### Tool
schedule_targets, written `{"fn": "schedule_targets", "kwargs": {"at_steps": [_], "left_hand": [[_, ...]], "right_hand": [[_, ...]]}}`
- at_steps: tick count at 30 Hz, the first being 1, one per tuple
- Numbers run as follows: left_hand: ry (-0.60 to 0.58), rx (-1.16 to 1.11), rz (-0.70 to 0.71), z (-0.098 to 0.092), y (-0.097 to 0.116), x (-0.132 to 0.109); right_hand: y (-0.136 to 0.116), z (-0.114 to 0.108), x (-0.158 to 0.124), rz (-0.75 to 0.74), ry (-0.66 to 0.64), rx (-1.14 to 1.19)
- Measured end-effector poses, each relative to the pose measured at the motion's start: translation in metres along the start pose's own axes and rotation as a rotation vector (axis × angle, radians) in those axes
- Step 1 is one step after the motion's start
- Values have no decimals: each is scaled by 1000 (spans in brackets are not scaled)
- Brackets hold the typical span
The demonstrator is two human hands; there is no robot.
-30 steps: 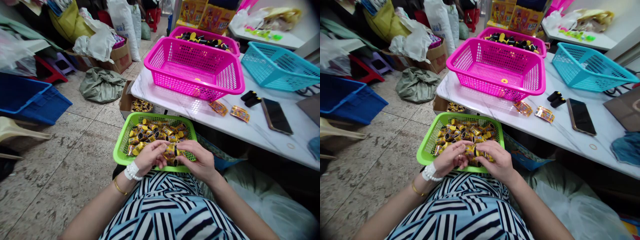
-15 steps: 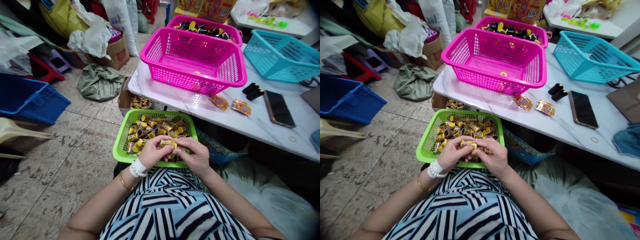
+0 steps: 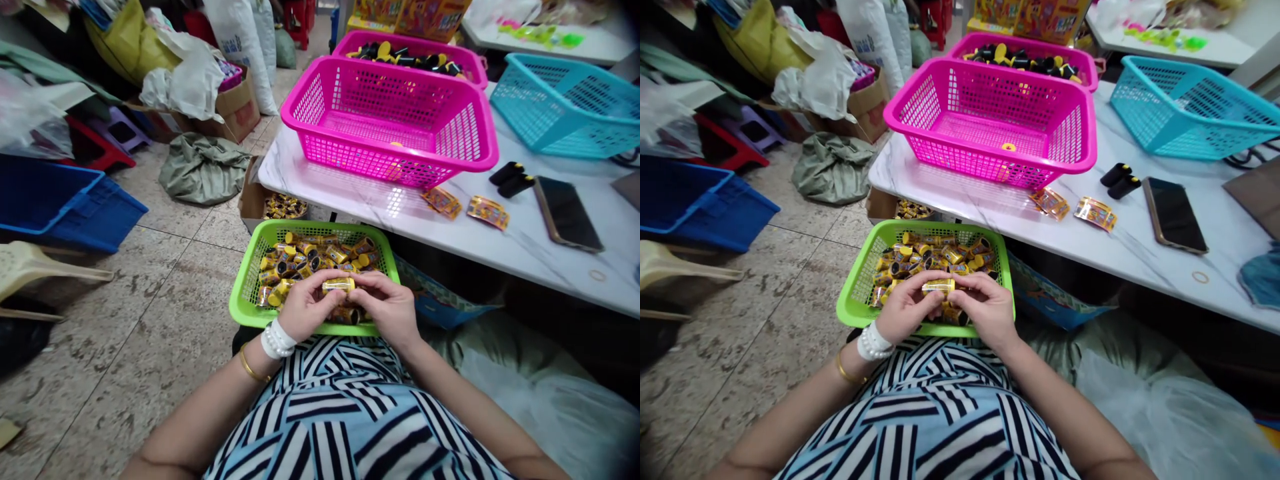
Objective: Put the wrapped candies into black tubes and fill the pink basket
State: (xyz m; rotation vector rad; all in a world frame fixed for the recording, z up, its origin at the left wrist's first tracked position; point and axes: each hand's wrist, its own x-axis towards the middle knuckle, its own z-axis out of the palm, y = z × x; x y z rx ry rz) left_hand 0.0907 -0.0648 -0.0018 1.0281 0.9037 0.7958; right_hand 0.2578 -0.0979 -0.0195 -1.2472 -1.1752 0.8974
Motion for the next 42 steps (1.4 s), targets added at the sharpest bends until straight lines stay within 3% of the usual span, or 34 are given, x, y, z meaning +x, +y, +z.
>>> {"fn": "schedule_targets", "kwargs": {"at_steps": [4, 6, 10, 14, 17, 21, 24, 26, 30, 34, 38, 42], "left_hand": [[-32, -99, -113, -5, -5, 5], [14, -70, -79, -6, -6, 7], [36, 107, 52, -7, -5, 5], [-85, 101, -45, -12, -5, 0], [-161, -16, -127, -14, -10, -2], [-86, -100, -197, -14, -15, 0], [-68, -86, -155, -12, -16, 1], [-63, -59, -70, -10, -17, 0], [-2, 132, 168, -6, -18, -5], [-15, 316, 274, -8, -21, -6], [-143, 126, 97, -12, -19, -4], [-163, 31, -162, -13, -10, -17]], "right_hand": [[-1, -2, 1, -95, -9, -100], [1, 0, 2, 20, -23, -55], [1, 3, 5, 387, -95, 164], [0, -2, 2, 430, -253, 249], [2, -5, -3, 337, -299, 221], [2, -9, -7, 28, -240, -83], [-1, -11, -8, -104, -199, -246], [-2, -11, -8, -118, -158, -266], [2, -4, -11, 116, -76, -83], [6, 1, -10, 366, -98, 129], [4, -5, -7, 325, -146, 209], [-5, -13, -17, 189, -333, 221]]}}
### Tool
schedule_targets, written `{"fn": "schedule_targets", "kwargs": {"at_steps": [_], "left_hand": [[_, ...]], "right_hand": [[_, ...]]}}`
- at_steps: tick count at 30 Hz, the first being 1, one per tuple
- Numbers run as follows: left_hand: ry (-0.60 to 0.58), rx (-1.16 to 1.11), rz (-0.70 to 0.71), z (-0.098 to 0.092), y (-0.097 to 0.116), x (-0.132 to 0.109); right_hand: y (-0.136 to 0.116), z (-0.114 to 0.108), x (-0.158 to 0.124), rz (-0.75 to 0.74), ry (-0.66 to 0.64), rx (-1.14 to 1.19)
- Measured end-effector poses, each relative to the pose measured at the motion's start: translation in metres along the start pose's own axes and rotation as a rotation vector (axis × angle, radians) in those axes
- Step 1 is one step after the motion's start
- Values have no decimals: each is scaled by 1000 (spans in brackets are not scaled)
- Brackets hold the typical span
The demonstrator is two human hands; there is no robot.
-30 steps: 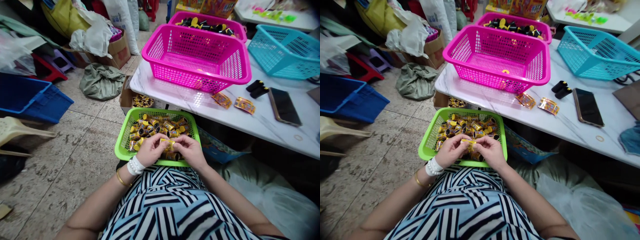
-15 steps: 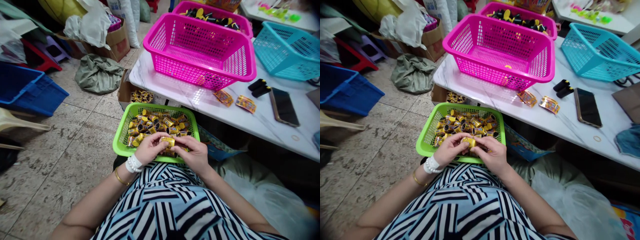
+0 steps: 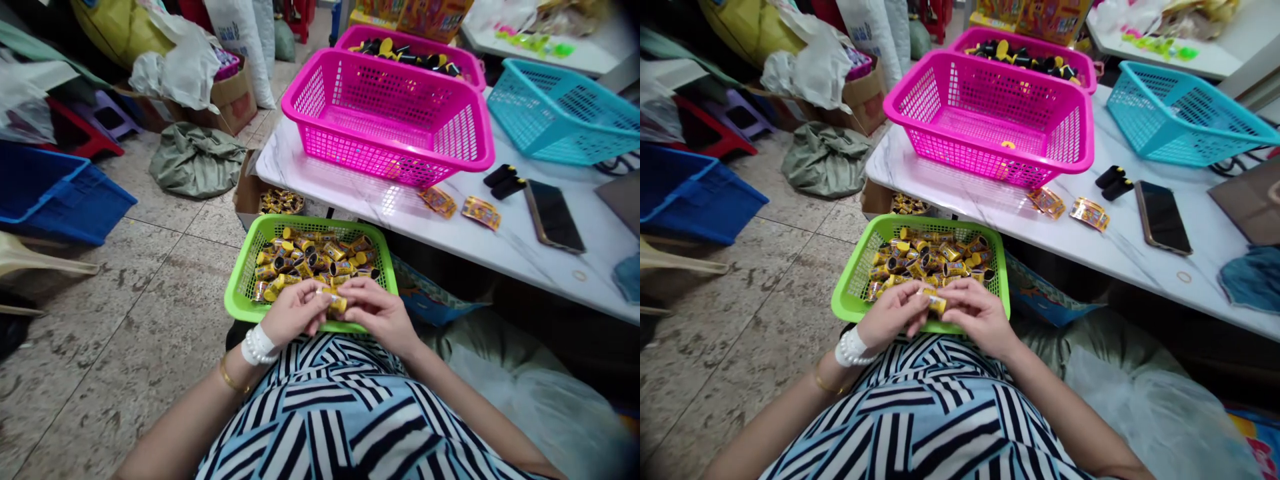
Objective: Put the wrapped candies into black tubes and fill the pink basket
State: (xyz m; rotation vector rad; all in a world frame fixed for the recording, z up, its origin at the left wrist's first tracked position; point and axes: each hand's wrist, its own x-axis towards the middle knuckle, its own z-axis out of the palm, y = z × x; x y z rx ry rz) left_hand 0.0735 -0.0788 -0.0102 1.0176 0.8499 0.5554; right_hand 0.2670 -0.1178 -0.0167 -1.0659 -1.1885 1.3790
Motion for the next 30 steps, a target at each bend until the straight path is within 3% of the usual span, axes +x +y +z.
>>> {"fn": "schedule_targets", "kwargs": {"at_steps": [3, 6, 11, 16, 26, 30], "left_hand": [[-120, 0, -126, 3, 2, -19], [-153, -48, -165, 3, -4, -30], [-157, -189, -242, 5, -17, -30], [-160, -345, -257, 11, -17, -28], [-137, -90, -272, 8, -5, -27], [-1, 191, -81, -3, 14, -20]], "right_hand": [[-3, 6, -16, -38, -91, 117], [-1, 13, -24, -81, -130, 211], [2, 11, -18, -305, -181, -104], [10, 13, -17, -424, -117, -109], [13, 18, -21, -498, -24, -127], [2, 2, -12, -558, -42, -392]]}}
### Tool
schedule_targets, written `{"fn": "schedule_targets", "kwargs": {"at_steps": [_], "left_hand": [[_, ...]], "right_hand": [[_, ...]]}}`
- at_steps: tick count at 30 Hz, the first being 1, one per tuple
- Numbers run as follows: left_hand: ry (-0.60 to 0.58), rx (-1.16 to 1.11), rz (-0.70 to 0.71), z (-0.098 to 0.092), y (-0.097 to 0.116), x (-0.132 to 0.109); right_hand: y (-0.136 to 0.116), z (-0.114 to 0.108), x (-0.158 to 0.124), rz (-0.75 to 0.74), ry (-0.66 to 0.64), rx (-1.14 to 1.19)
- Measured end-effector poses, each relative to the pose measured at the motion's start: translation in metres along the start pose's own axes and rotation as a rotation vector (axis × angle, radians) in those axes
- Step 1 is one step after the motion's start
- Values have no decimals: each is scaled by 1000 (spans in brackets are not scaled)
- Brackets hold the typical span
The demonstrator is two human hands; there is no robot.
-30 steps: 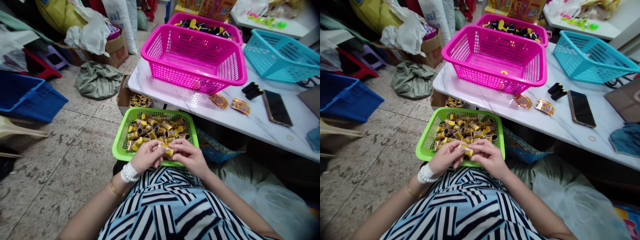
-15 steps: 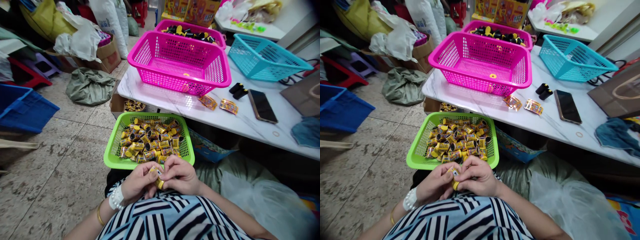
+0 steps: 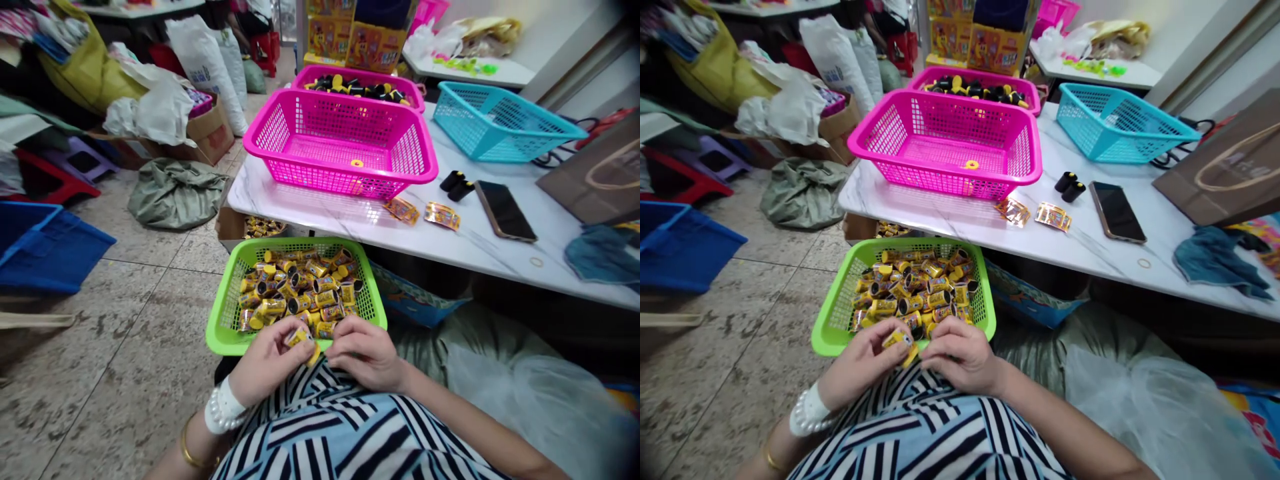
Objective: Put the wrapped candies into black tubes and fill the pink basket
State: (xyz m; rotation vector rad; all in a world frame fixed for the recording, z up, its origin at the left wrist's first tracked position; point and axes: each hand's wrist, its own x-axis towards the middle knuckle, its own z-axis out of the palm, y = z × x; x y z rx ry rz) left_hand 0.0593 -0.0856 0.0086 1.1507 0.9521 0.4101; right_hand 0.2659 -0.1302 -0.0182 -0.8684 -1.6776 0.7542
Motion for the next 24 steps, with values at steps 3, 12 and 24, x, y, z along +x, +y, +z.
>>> {"fn": "schedule_targets", "kwargs": {"at_steps": [3, 12, 24], "left_hand": [[57, -19, 52, -15, 13, 6], [123, -161, 179, -13, 19, 16], [-189, -355, 85, -12, 9, 24]], "right_hand": [[2, -21, 13, 81, 5, -164], [-4, -15, 33, 627, 138, 377], [-2, 16, 38, 474, -133, 623]]}}
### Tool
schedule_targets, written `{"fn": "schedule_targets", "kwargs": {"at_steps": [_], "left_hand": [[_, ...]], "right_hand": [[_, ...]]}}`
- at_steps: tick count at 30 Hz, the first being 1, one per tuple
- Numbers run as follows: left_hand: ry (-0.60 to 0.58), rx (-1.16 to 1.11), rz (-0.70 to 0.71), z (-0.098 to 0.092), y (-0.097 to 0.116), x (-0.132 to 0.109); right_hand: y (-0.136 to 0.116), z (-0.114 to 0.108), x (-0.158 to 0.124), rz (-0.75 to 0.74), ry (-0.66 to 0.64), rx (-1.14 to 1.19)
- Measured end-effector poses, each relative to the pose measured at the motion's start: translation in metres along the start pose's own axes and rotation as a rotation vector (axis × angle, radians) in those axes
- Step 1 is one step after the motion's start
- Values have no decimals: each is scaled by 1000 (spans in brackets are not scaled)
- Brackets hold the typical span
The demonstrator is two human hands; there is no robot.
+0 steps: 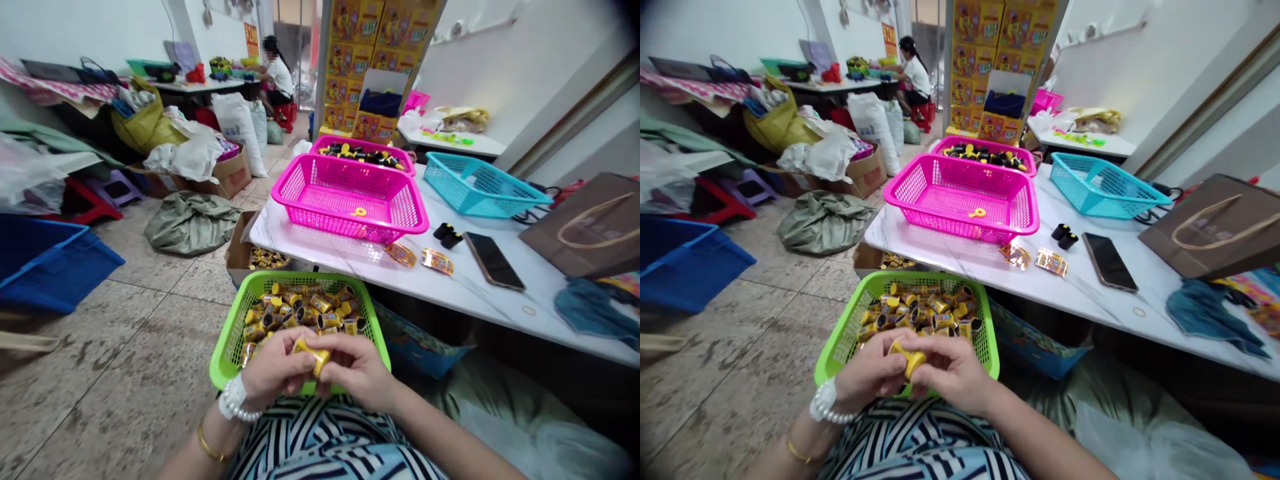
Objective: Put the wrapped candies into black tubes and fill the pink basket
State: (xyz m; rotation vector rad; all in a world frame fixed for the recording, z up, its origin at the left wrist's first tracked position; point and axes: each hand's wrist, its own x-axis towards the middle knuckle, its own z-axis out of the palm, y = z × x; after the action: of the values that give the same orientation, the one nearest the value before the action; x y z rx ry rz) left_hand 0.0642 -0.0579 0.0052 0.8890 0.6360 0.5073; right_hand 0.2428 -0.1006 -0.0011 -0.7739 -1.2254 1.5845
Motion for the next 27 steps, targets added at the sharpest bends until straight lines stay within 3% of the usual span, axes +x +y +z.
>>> {"fn": "schedule_targets", "kwargs": {"at_steps": [4, 7, 9, 10, 12, 13, 14, 16, 18, 20, 23, 24, 27], "left_hand": [[-36, -36, 1, 4, -9, 5], [-29, 110, 12, -3, -3, 9], [74, 353, 91, -8, 7, 9], [197, 515, 173, -11, 13, 9], [496, 866, 382, -12, 21, 10], [598, 1021, 474, -11, 21, 12], [627, 1155, 537, -8, 20, 15], [491, 1360, 570, -3, 13, 22], [338, 1500, 514, 2, 3, 28], [335, 1607, 426, 0, -3, 31], [482, 1712, 318, -13, -4, 26], [514, 1728, 307, -19, -4, 24], [547, 1721, 358, -31, -5, 18]], "right_hand": [[15, 5, -3, 65, 60, 144], [19, 1, 4, 67, 76, 60], [10, -7, 9, 48, 56, -132], [3, -13, 11, 32, 64, -252], [-19, -26, 15, -39, 127, -512], [-32, -33, 19, -99, 176, -639], [-48, -41, 23, -177, 220, -758], [-86, -57, 37, -349, 278, -947], [-129, -74, 60, -475, 316, -1084], [-171, -98, 90, -489, 331, -1208], [-214, -142, 135, -251, 200, -1471], [-219, -156, 147, -119, 112, -1541], [-210, -185, 172, 22, -20, -1573]]}}
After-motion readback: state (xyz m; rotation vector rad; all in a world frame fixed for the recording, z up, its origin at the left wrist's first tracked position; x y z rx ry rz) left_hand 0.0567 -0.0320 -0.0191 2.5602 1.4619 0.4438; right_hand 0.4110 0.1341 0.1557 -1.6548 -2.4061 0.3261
